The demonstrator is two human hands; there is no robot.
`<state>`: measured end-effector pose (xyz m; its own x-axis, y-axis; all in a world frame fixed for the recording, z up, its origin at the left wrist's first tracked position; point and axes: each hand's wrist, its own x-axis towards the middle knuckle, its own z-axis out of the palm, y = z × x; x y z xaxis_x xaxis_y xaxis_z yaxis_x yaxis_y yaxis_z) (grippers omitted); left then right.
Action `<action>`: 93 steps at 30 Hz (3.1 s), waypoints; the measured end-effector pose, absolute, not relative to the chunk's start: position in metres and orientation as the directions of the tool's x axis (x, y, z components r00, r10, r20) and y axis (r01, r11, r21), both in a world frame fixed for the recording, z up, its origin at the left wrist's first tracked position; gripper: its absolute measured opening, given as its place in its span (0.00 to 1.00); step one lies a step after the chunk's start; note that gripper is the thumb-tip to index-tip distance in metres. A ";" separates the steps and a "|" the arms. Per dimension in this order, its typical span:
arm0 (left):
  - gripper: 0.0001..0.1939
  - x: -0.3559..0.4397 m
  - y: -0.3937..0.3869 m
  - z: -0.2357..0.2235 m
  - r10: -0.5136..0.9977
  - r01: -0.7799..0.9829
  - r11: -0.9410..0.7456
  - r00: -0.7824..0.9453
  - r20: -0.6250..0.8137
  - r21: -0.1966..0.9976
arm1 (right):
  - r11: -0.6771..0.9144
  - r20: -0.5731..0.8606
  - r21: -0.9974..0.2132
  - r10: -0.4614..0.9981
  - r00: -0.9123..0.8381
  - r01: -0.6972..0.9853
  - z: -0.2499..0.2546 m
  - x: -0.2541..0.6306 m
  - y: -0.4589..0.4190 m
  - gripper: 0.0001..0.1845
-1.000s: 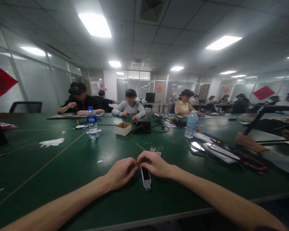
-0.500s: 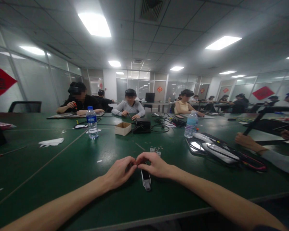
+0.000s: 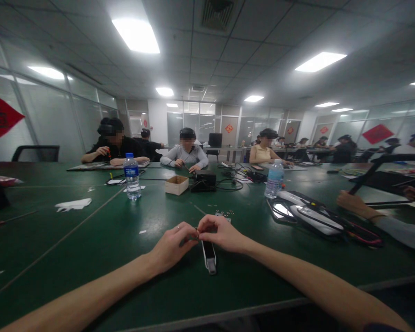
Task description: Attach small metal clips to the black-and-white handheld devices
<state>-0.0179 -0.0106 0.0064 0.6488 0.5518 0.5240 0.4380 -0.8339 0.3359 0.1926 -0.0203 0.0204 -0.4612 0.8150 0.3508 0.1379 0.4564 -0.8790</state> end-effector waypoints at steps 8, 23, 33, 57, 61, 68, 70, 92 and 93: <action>0.07 -0.020 -0.008 0.004 0.435 0.346 -0.900 0.650 0.623 0.267 | 0.483 0.359 -0.859 0.805 -0.472 0.171 0.024 0.194 -0.023 0.10; 0.07 -0.021 -0.009 0.006 0.424 0.376 -0.901 0.666 0.613 0.216 | 0.625 0.445 -0.672 0.769 -0.459 0.397 0.024 0.196 -0.023 0.06; 0.08 -0.020 -0.007 0.008 0.499 0.450 -0.861 0.655 0.568 0.238 | 0.668 0.485 -0.539 0.744 -0.459 0.513 0.025 0.198 -0.021 0.06; 0.09 -0.025 0.007 0.017 0.768 0.647 -0.639 0.562 0.306 0.416 | 0.640 0.197 -0.179 0.768 -0.610 0.748 0.031 0.223 -0.002 0.10; 0.09 -0.024 0.006 0.018 0.771 0.645 -0.635 0.567 0.290 0.426 | 0.639 0.192 -0.194 0.769 -0.610 0.744 0.034 0.219 -0.007 0.10; 0.09 -0.025 0.009 0.016 0.774 0.652 -0.629 0.577 0.260 0.423 | 0.644 0.199 -0.211 0.765 -0.613 0.735 0.036 0.218 -0.009 0.09; 0.09 -0.025 0.009 0.017 0.770 0.649 -0.633 0.584 0.257 0.422 | 0.650 0.201 -0.215 0.759 -0.619 0.728 0.035 0.219 -0.007 0.10; 0.10 -0.025 0.005 0.013 0.742 0.670 -0.669 0.626 0.239 0.322 | 0.567 0.332 -0.060 0.787 -0.519 0.822 0.038 0.249 0.016 0.12; 0.11 -0.025 0.005 0.013 0.744 0.674 -0.667 0.625 0.235 0.318 | 0.520 0.328 -0.031 0.812 -0.482 0.854 0.037 0.257 0.021 0.11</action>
<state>-0.0251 0.0049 0.0130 0.6252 0.7443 0.2351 0.6742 -0.6667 0.3177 0.2574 0.0213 0.0375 -0.4825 0.8122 0.3278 0.8537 0.5198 -0.0314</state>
